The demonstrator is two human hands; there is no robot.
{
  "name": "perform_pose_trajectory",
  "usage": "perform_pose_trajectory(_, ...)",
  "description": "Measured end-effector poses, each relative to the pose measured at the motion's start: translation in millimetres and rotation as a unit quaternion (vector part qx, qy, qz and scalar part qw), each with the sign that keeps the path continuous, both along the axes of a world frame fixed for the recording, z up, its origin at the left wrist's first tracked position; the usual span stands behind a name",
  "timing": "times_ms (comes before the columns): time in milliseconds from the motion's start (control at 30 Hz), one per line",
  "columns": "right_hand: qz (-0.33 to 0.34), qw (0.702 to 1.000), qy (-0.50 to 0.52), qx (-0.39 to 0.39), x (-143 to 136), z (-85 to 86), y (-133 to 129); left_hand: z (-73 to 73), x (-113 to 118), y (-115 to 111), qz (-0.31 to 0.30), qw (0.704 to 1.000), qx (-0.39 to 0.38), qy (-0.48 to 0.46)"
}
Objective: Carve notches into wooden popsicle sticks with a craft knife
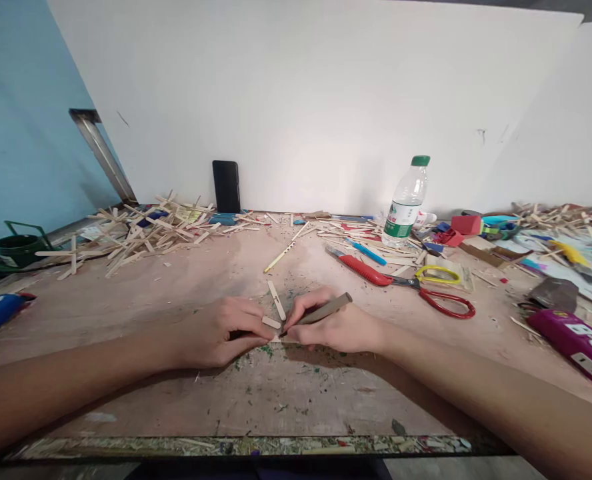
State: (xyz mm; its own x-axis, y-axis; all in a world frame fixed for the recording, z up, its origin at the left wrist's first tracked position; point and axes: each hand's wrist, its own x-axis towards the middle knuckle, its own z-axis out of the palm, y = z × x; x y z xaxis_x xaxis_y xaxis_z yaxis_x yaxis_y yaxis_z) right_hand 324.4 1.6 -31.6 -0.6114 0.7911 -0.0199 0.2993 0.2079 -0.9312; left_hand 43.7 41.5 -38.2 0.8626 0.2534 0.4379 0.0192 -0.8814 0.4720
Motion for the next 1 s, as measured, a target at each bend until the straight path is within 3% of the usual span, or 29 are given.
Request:
perform_pose_trajectory(500, 0.004, 0.999, 0.030, 0.010, 0, -2.5, -1, 1.4, -2, 1, 0.002, 1.000, -0.018, 0.019)
perform_pose_trajectory(1000, -0.070, 0.997, 0.028, -0.026, -8, 15.6, -6, -0.1, -2, 2, 0.002, 0.999, 0.003, 0.039)
